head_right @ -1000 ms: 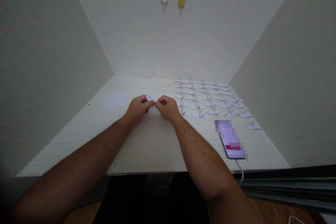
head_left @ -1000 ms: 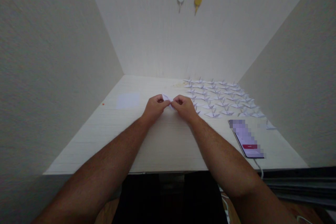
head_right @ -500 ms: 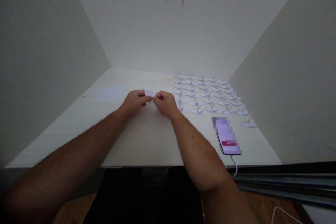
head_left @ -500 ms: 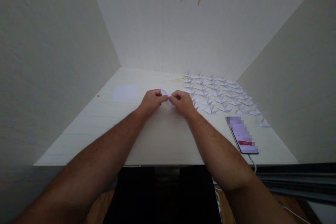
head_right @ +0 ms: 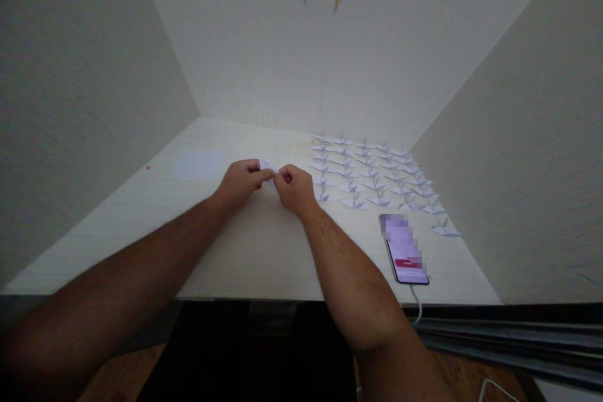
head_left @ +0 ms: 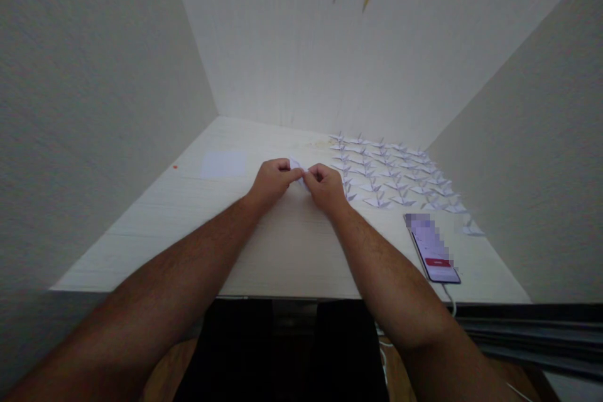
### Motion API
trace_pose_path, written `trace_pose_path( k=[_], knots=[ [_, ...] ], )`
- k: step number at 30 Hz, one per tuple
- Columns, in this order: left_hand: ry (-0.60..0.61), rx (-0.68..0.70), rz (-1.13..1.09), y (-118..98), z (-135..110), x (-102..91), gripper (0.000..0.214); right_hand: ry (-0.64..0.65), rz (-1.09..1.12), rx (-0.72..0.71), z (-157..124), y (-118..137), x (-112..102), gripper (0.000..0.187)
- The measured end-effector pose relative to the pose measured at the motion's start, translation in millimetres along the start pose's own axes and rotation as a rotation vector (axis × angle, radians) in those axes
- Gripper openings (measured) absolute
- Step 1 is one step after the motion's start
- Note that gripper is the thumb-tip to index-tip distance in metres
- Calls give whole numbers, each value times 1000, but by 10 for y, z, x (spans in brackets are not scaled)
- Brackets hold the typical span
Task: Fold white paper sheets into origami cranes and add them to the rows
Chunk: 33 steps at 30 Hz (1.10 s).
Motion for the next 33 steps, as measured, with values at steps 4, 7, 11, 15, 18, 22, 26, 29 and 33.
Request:
trace_pose_path(
  k=[4, 7, 11, 15, 18, 22, 26, 29, 33],
  knots=[
    [-12, 6, -18, 4, -2, 6, 20, -2, 4, 17, -11, 2, 6, 22],
    [-25, 6, -34, 5, -6, 7, 22, 1, 21, 18, -13, -4, 14, 24],
    [-33, -1, -44, -3, -11, 3, 23, 30, 21, 23, -12, -19, 28, 27],
    [-38, -10, -80, 11, -9, 1, 22, 66, 42, 41, -17, -26, 41, 25],
    [-41, -16, -105, 58, 1, 7, 23, 73, 77, 50, -18, -29, 45, 23],
    [-51, 5, -143, 107, 11, 20, 24, 52, 77, 61, -7, -50, 37, 23],
    [-42, 16, -155, 62, -9, 34, 21, 50, 96, 74, 5, -74, 34, 22],
    [-58, 11, -114, -3, -37, 28, 22, 76, 120, 80, 4, -63, 38, 20],
    [-84, 19, -113, -50, -58, 21, 25, 96, 117, 58, -4, -28, 34, 19]
  ],
)
Point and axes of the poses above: each hand's wrist, its own z-axis towards the middle knuckle, its own x-axis out of the palm, y = z × x, the point moved 5 cm from there along z, towards the middle knuckle, and after that the axes turned 7 degrees about y, right-handed, at the moved point
